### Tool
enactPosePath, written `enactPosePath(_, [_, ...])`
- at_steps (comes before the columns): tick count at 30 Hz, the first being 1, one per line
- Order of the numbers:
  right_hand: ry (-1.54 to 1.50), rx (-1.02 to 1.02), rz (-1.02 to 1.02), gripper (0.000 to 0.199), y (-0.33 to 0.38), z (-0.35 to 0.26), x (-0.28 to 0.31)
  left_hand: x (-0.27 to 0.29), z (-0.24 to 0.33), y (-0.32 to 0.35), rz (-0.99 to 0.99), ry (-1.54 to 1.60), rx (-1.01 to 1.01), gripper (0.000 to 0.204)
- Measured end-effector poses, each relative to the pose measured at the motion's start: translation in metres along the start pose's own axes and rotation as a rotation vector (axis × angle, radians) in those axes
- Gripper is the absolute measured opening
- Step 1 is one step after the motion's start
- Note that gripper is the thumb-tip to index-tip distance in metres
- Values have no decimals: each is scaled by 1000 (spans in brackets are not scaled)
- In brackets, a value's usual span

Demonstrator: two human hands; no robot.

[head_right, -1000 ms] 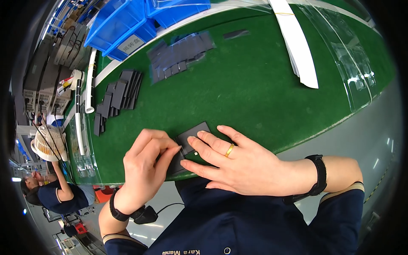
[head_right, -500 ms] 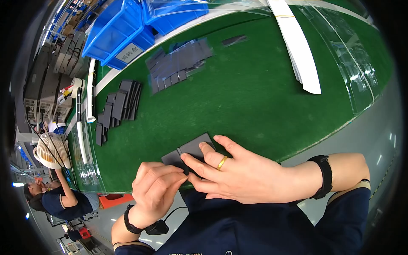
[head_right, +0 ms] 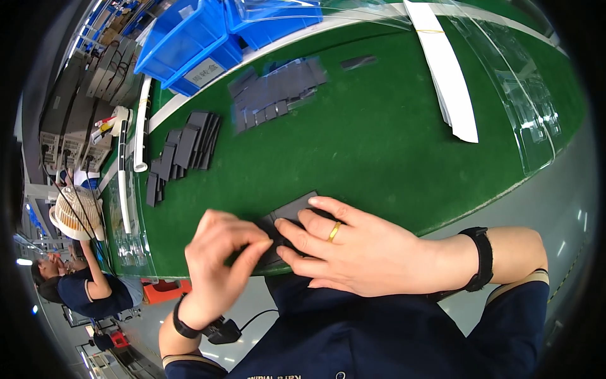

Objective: The recorder is assembling small black plastic components at an industrial workbench.

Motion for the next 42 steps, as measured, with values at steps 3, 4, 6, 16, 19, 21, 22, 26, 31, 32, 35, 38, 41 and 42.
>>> enactPosePath(3, [-92,-41,-4,51,3,3,-1,1,-23,-7,2,229,233,10])
enactPosePath(4, [-128,-58,-13,54,4,3,-1,1,-28,-9,-15,247,251,8])
enactPosePath(6, [-130,-58,-16,53,3,3,-1,1,-33,-10,-9,265,351,7])
enactPosePath(16, [-233,-108,5,56,5,5,-3,-3,-30,-15,-1,185,301,7])
enactPosePath(19, [-210,-101,4,56,5,4,-4,-3,-30,-15,-5,151,269,5])
enactPosePath(21, [-201,-98,5,56,5,3,-4,-4,-30,-15,-18,139,281,5])
enactPosePath(22, [-189,-95,2,56,5,3,-4,-3,-30,-16,-18,140,282,5])
enactPosePath(26, [-175,-90,-5,57,5,3,-5,-4,-31,-16,-29,134,286,5])
enactPosePath(31, [-112,-84,24,53,7,0,-6,-5,-31,-17,-34,127,287,5])
enactPosePath(32, [-88,-84,42,52,8,0,-6,-6,-31,-17,-35,131,286,5])
enactPosePath(35, [-54,-78,42,49,7,0,-5,-6,-31,-17,-34,133,286,5])
enactPosePath(38, [-28,-78,60,49,7,-1,-5,-6,-31,-18,-36,132,286,5])
enactPosePath(41, [-31,-67,65,46,5,-1,-4,-6,-31,-17,-36,128,282,5])
enactPosePath(42, [-30,-67,64,46,5,-1,-3,-6,-31,-18,-37,125,277,5])
Point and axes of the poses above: each hand's wrist, its own y-axis away from the middle knuckle, its own x-axis out of the back of the hand, z = x × y, the point moved 7 cm from there along -y, towards the middle knuckle, and after that the axes turned 15 degrees about y, right-handed, at the moved point
